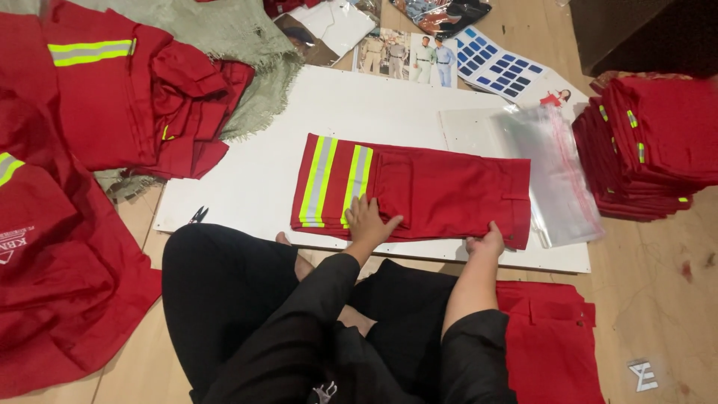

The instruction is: Folding red industrial work pants with reflective stripes into compact squares on a white board.

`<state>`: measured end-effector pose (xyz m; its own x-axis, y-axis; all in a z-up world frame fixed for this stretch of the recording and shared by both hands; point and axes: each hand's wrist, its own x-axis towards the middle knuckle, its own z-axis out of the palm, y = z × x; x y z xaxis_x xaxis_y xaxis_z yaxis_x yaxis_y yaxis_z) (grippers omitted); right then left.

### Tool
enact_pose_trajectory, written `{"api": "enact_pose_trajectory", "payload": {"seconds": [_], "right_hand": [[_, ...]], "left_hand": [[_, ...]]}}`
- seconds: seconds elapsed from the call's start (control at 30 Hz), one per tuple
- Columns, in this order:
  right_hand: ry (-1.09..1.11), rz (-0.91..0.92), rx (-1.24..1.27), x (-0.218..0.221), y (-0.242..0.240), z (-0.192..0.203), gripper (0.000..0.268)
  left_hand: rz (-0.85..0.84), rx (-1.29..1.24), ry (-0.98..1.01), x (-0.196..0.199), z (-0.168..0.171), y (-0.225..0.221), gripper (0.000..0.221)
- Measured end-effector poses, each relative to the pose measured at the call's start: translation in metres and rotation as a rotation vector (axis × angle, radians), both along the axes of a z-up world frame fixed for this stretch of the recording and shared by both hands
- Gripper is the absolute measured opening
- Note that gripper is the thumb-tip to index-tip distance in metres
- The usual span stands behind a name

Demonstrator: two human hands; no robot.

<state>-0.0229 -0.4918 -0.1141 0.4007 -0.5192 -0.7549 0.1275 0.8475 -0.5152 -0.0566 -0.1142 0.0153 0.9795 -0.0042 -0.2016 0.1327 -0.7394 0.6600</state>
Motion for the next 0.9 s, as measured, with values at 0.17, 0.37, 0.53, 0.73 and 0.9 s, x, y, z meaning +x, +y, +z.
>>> {"api": "enact_pose_trajectory", "payload": {"seconds": [0.17,0.37,0.53,0.73,0.9], "right_hand": [[-0.01,0.014,-0.006,-0.001,0.011,0.014,0.055],[0.007,0.029,-0.013,-0.003,0.02,0.026,0.054],[0.004,0.061,0.001,0.001,0.014,0.021,0.054],[-0.025,0.025,-0.048,0.0,0.013,0.014,0.066],[-0.047,0.122,-0.072,0.0,0.014,0.011,0.072]], "left_hand": [[0.144,-0.079,0.105,0.033,-0.031,-0.014,0.092],[0.26,-0.232,0.3,0.071,-0.106,-0.011,0.075],[0.281,-0.396,0.281,0.085,-0.082,0.024,0.074],[0.664,-0.699,-0.16,0.126,-0.038,0.206,0.047],[1.339,-0.817,-0.596,0.097,-0.01,0.333,0.046]]}}
